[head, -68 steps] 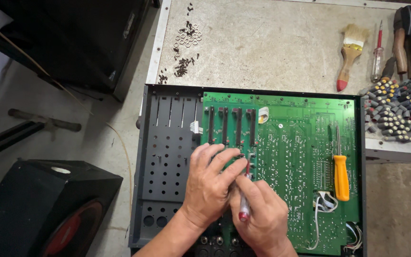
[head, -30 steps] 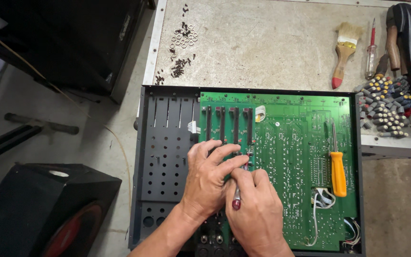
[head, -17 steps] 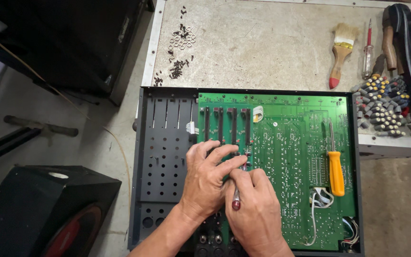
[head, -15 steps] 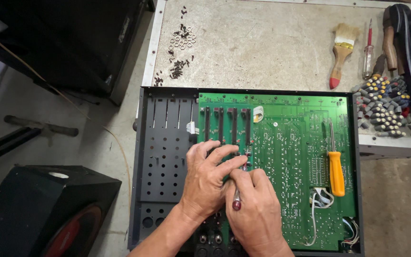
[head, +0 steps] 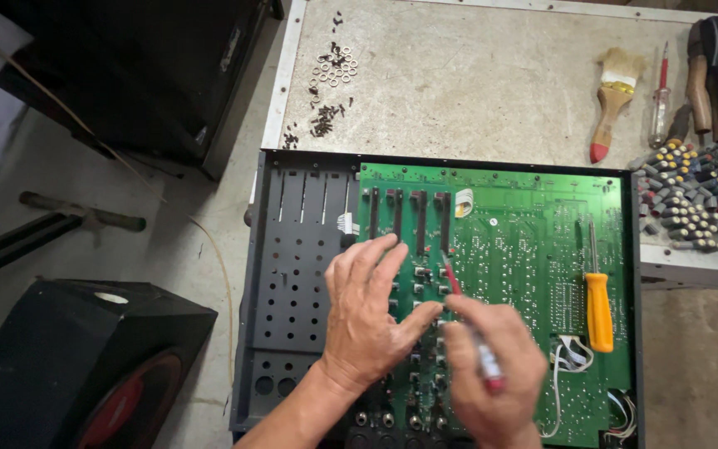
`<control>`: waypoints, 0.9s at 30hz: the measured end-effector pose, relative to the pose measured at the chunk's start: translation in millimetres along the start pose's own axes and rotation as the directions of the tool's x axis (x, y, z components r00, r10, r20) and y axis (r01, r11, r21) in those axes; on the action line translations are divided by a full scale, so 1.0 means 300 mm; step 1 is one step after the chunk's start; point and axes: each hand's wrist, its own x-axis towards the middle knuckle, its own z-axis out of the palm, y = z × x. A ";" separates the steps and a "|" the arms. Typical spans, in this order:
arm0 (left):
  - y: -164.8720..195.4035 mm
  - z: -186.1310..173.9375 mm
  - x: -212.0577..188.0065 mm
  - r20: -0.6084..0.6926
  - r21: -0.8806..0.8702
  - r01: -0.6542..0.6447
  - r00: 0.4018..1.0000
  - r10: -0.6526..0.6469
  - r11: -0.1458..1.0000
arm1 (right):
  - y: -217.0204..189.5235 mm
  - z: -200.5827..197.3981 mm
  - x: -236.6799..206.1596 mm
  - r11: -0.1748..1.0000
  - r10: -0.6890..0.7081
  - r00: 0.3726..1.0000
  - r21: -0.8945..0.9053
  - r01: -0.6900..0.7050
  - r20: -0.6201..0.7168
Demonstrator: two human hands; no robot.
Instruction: The person holds a green circuit board inside an amplifier chassis and uses a screwdriver to unscrew and tighten screws on the board, working across different screw positions while steadying the board with the other hand. The board rests in the black chassis on the workbench as the person continues driving screws.
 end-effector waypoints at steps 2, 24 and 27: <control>0.002 0.002 0.000 -0.012 0.015 0.042 0.999 -0.042 0.999 | 0.035 -0.015 -0.006 0.953 0.251 0.967 0.184 -0.239 -0.049; 0.013 -0.001 0.016 0.054 0.059 0.037 0.998 -0.040 0.998 | 0.211 0.048 0.076 0.711 0.503 0.864 0.553 -0.435 0.032; 0.012 0.000 0.016 0.055 0.054 0.039 0.998 -0.042 0.998 | 0.216 0.048 0.080 0.727 0.504 0.863 0.521 -0.447 0.037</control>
